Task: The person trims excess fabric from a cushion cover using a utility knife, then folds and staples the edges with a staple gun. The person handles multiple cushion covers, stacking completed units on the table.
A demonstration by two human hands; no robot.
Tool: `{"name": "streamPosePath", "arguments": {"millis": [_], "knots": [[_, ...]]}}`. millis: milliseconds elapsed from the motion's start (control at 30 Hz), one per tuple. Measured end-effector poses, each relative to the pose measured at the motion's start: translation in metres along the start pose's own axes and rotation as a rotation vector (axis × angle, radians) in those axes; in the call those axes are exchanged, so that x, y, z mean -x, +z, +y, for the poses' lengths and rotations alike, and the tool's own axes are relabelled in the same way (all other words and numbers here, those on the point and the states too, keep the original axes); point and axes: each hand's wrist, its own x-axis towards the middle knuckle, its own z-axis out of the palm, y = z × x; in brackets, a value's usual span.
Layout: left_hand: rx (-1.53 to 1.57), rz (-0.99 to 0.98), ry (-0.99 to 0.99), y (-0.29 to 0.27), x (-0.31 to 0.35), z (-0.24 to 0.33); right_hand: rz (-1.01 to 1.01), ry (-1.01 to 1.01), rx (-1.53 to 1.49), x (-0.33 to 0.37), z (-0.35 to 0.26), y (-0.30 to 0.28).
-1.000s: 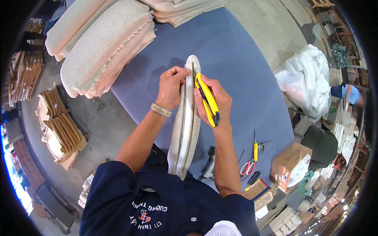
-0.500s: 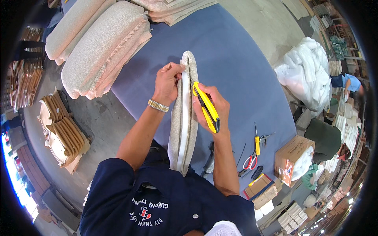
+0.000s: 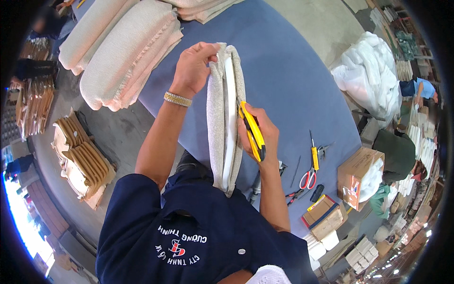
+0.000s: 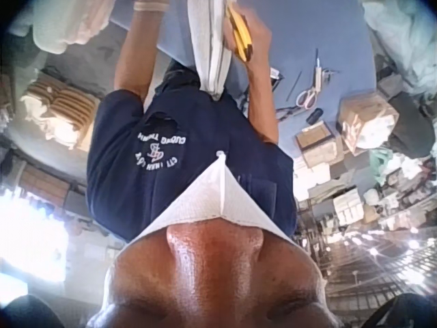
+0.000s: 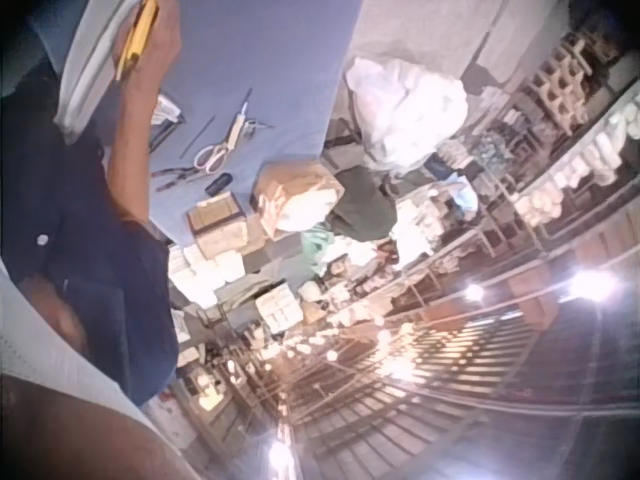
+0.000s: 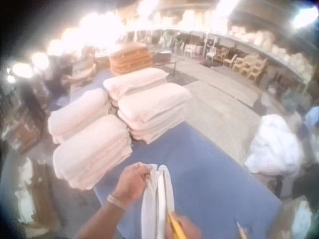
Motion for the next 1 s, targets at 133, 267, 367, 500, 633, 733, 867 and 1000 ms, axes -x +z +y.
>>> {"name": "streamPosePath", "arguments": {"millis": [133,267,367,500,633,733,867,1000], "knots": [[-0.969,0.073,0.279,-0.004,0.001,0.000,0.023,-0.085,-0.022,-0.005,0.003,0.008],[-1.152,0.210,0.472,-0.009,0.020,-0.009,0.098,-0.070,-0.115,-0.006,0.008,0.014],[-1.030,0.202,0.338,0.009,0.044,0.002,0.091,-0.088,-0.100,-0.004,0.006,0.011],[-0.924,0.139,0.277,0.022,0.069,0.013,0.179,-0.129,-0.142,-0.001,0.014,0.012],[-0.983,0.082,0.318,0.016,0.088,0.003,0.215,-0.109,-0.150,0.004,0.021,0.013],[-1.084,0.020,0.208,0.008,0.102,-0.025,0.189,-0.170,-0.143,-0.003,0.024,0.012],[-1.167,0.009,0.201,0.018,0.116,-0.052,0.145,-0.229,-0.134,-0.011,0.020,-0.002],[-1.248,-0.034,0.248,0.021,0.111,-0.061,0.291,-0.182,-0.199,-0.008,0.010,-0.021]]}}
